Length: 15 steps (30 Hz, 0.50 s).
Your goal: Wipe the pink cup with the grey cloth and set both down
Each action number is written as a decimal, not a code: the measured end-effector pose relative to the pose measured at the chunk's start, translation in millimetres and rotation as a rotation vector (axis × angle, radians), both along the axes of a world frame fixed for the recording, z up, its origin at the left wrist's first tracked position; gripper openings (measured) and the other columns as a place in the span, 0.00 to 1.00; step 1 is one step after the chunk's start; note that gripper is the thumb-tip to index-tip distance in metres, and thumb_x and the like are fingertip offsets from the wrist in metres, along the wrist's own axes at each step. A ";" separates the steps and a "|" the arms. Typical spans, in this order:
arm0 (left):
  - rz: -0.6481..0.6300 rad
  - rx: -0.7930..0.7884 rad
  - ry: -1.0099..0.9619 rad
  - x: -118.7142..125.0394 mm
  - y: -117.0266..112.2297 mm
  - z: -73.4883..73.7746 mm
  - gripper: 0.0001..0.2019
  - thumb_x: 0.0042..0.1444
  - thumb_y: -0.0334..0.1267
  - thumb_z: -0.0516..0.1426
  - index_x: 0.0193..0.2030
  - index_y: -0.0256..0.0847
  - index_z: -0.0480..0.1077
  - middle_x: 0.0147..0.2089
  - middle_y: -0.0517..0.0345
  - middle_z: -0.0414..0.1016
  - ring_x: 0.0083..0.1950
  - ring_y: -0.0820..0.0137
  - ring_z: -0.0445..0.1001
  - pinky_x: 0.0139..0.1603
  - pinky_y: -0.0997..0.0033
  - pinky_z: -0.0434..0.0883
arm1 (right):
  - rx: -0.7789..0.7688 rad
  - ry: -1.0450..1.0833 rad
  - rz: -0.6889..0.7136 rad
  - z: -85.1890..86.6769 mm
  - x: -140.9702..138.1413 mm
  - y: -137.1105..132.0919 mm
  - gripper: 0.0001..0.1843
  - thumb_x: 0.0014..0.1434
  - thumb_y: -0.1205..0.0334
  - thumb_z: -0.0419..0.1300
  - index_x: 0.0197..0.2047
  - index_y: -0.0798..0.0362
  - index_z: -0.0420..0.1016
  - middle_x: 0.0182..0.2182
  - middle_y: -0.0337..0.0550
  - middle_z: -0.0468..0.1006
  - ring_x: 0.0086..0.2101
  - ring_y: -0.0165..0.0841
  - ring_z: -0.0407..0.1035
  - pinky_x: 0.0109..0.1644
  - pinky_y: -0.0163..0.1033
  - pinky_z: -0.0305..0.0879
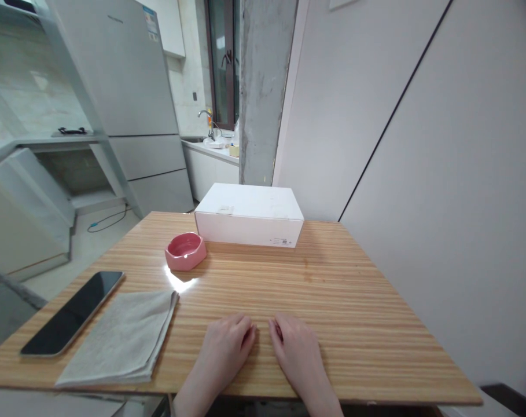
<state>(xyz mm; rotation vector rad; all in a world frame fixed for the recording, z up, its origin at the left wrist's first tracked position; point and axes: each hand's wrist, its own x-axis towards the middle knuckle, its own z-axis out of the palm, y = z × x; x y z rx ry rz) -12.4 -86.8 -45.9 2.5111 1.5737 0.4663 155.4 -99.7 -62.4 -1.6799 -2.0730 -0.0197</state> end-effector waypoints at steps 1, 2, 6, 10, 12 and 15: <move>0.010 -0.013 0.002 -0.5 0.1 -0.1 0.14 0.63 0.35 0.46 0.30 0.42 0.70 0.31 0.57 0.76 0.34 0.66 0.75 0.33 0.70 0.63 | -0.005 -0.010 0.000 -0.5 0.1 0.2 0.14 0.65 0.65 0.48 0.27 0.50 0.65 0.23 0.37 0.74 0.25 0.32 0.69 0.30 0.36 0.51; 0.022 -0.028 0.005 -0.6 0.3 -0.2 0.15 0.63 0.36 0.46 0.30 0.42 0.70 0.31 0.57 0.76 0.34 0.66 0.75 0.33 0.69 0.63 | -0.011 -0.024 -0.002 -0.9 0.1 0.2 0.14 0.65 0.65 0.48 0.27 0.50 0.65 0.23 0.37 0.74 0.25 0.32 0.70 0.30 0.37 0.50; 0.064 -0.083 0.013 0.7 0.4 -1.6 0.16 0.64 0.37 0.45 0.30 0.43 0.71 0.31 0.57 0.78 0.34 0.63 0.76 0.33 0.67 0.63 | -0.026 -0.085 -0.014 -2.2 -0.1 -1.5 0.13 0.65 0.64 0.48 0.28 0.50 0.66 0.21 0.37 0.75 0.23 0.33 0.70 0.28 0.37 0.47; 0.068 -0.102 0.021 0.8 -0.2 -3.5 0.17 0.64 0.38 0.44 0.30 0.44 0.71 0.31 0.56 0.79 0.34 0.62 0.77 0.33 0.66 0.63 | -0.004 -0.098 0.008 -3.4 0.3 -4.3 0.12 0.65 0.64 0.47 0.30 0.49 0.66 0.23 0.38 0.75 0.24 0.34 0.70 0.29 0.37 0.48; 0.071 -0.102 0.035 0.7 -0.1 -3.6 0.18 0.64 0.38 0.44 0.30 0.44 0.72 0.31 0.56 0.79 0.34 0.61 0.77 0.32 0.66 0.63 | 0.013 -0.098 0.016 -4.0 0.2 -5.1 0.12 0.65 0.65 0.47 0.30 0.49 0.66 0.23 0.39 0.75 0.24 0.34 0.70 0.29 0.37 0.48; 0.069 -0.106 0.048 1.0 0.3 -2.7 0.18 0.64 0.38 0.44 0.29 0.44 0.72 0.31 0.56 0.79 0.34 0.61 0.77 0.32 0.66 0.63 | 0.034 -0.096 0.021 -4.3 -0.2 -5.5 0.13 0.64 0.66 0.47 0.29 0.50 0.65 0.23 0.39 0.74 0.25 0.34 0.69 0.30 0.37 0.49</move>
